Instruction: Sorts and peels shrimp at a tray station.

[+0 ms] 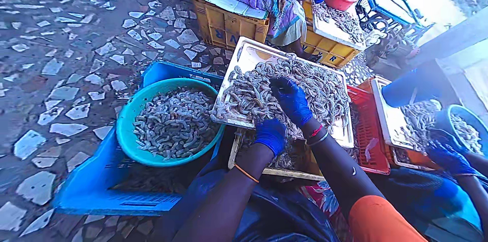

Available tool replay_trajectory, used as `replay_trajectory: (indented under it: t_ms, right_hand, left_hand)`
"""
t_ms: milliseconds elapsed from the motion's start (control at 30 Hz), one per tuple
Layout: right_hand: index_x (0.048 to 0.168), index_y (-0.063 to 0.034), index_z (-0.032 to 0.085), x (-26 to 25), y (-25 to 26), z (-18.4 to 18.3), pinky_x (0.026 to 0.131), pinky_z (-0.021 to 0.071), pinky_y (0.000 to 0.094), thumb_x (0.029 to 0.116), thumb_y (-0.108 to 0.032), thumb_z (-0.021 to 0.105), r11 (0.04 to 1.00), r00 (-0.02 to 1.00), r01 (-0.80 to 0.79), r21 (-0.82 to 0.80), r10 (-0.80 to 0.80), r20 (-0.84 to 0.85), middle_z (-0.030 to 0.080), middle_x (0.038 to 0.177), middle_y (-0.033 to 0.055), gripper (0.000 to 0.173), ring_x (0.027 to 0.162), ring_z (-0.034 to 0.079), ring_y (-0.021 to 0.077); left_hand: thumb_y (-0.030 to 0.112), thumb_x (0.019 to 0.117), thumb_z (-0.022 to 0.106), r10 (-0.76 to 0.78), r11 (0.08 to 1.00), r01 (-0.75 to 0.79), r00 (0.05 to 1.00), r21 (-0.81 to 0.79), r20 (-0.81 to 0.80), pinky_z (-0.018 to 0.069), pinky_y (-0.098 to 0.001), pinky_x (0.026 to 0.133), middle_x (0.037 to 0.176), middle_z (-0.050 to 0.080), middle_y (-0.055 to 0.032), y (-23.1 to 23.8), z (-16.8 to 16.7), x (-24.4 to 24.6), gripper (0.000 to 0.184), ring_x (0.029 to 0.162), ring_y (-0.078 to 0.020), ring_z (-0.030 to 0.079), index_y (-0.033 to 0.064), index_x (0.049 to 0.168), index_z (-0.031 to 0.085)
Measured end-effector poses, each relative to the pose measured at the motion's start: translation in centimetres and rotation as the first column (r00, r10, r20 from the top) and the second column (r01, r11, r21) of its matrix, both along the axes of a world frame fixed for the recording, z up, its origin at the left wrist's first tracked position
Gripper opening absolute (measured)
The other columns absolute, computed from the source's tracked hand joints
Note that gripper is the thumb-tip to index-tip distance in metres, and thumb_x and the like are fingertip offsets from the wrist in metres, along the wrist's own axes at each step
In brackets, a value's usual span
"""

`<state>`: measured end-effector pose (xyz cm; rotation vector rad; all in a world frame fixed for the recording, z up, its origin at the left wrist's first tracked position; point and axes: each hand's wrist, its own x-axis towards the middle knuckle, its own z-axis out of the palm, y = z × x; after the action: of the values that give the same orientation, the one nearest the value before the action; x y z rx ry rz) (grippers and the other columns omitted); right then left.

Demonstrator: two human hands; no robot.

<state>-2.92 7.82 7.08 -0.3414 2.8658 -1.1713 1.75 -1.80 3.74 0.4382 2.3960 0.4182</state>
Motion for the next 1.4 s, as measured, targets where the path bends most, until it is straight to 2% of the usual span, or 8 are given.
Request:
replay_trajectory:
  t_ms: [133, 333, 500, 633, 800, 1067, 1233, 1400]
  right_hand:
    - [0.114, -0.0089, 0.070, -4.5, 2.8, -5.1, 0.081, 0.0545, 0.0636, 0.0956, -0.020, 0.069, 0.801, 0.997, 0.039, 0.597, -0.068, 0.025, 0.070, 0.108, 0.0195, 0.022, 0.100, 0.068, 0.0408]
    - [0.109, -0.0051, 0.071, -4.7, 3.2, -7.6, 0.083, 0.0528, 0.0628, 0.0972, -0.021, 0.064, 0.678, 0.997, 0.072, 0.731, -0.035, -0.065, 0.070, 0.106, 0.0207, 0.021, 0.102, 0.067, 0.0405]
    - [0.121, -0.0099, 0.069, -0.6, 3.3, -2.9, 0.088, 0.0538, 0.0552, 0.1087, -0.033, 0.045, 0.824, 0.989, -0.022, 0.566, -0.065, 0.134, 0.073, 0.108, 0.0140, 0.036, 0.103, 0.070, 0.0326]
    - [0.123, -0.0074, 0.070, 1.0, 5.2, -2.3, 0.099, 0.0503, 0.0507, 0.1091, -0.033, 0.043, 0.939, 0.924, -0.016, 0.344, -0.118, 0.364, 0.073, 0.110, 0.0141, 0.039, 0.108, 0.069, 0.0278]
    - [0.112, -0.0155, 0.074, 1.5, 7.2, -2.9, 0.088, 0.0541, 0.0430, 0.1075, -0.040, 0.048, 0.952, 0.852, 0.066, 0.297, -0.209, 0.480, 0.075, 0.089, 0.0000, 0.036, 0.085, 0.070, 0.0145]
    - [0.093, -0.0080, 0.076, 3.1, 9.4, -5.2, 0.112, 0.0430, 0.0419, 0.1008, -0.033, 0.061, 0.958, 0.999, -0.008, 0.286, 0.018, -0.031, 0.073, 0.077, 0.0031, 0.031, 0.080, 0.070, 0.0147]
    - [0.106, -0.0075, 0.074, 2.8, 9.6, -5.1, 0.084, 0.0602, 0.0388, 0.1035, -0.026, 0.059, 0.992, 0.981, 0.120, -0.041, -0.113, 0.158, 0.076, 0.086, 0.0016, 0.024, 0.081, 0.073, 0.0127]
    - [0.089, -0.0073, 0.072, 3.9, 7.6, -3.6, 0.072, 0.0510, 0.0294, 0.1008, -0.027, 0.059, 0.973, 0.971, 0.191, -0.131, -0.168, 0.170, 0.067, 0.078, -0.0007, 0.026, 0.071, 0.061, 0.0072]
  left_hand:
    - [0.022, 0.0992, 0.060, 0.154, 0.987, -0.154, 0.988, 0.045, 0.012, 0.0254, -0.0741, 0.113, 0.127, 0.068, -0.0188, -1.8, 0.6, -1.3, 0.034, 0.125, -0.0417, 0.060, 0.0127, 0.131, 0.066]
    - [0.048, 0.1011, 0.056, 0.342, 0.939, -0.340, 0.922, 0.044, -0.180, 0.0235, -0.0726, 0.114, 0.137, 0.063, -0.0162, -2.6, -0.5, -2.8, 0.052, 0.131, -0.0399, 0.055, 0.0217, 0.146, 0.057]
    - [0.025, 0.0948, 0.068, 0.391, 0.910, -0.291, 0.839, 0.294, -0.379, 0.0205, -0.0690, 0.116, 0.156, 0.049, -0.0062, -1.3, -2.9, -3.5, 0.059, 0.146, -0.0333, 0.041, 0.0455, 0.148, 0.052]
    - [0.009, 0.0926, 0.065, 0.341, 0.922, -0.162, 0.771, 0.353, -0.538, 0.0216, -0.0681, 0.116, 0.120, 0.073, -0.0054, 0.8, -4.3, -2.9, 0.037, 0.123, -0.0287, 0.062, 0.0276, 0.124, 0.075]
    - [0.006, 0.0980, 0.055, 0.176, 0.983, -0.130, 0.864, 0.129, -0.471, 0.0202, -0.0682, 0.117, 0.112, 0.073, -0.0149, 2.5, -3.6, -2.2, 0.040, 0.112, -0.0367, 0.066, 0.0209, 0.133, 0.069]
    - [0.022, 0.1095, 0.046, 0.621, 0.661, -0.548, 0.783, 0.512, 0.036, 0.0465, -0.0585, 0.103, 0.112, 0.074, -0.0152, 1.6, -3.1, -3.4, 0.031, 0.112, -0.0328, 0.068, 0.0092, 0.116, 0.074]
    - [0.031, 0.1077, 0.051, 0.475, 0.761, -0.355, 0.875, 0.543, -0.092, 0.0426, -0.0622, 0.105, 0.130, 0.067, -0.0107, -1.1, -4.4, -4.0, 0.033, 0.125, -0.0325, 0.060, 0.0239, 0.135, 0.068]
    - [0.022, 0.1046, 0.053, 0.294, 0.905, -0.234, 0.948, 0.355, -0.124, 0.0393, -0.0644, 0.107, 0.137, 0.060, -0.0225, -0.3, -2.5, -3.1, 0.031, 0.132, -0.0420, 0.053, 0.0086, 0.127, 0.070]
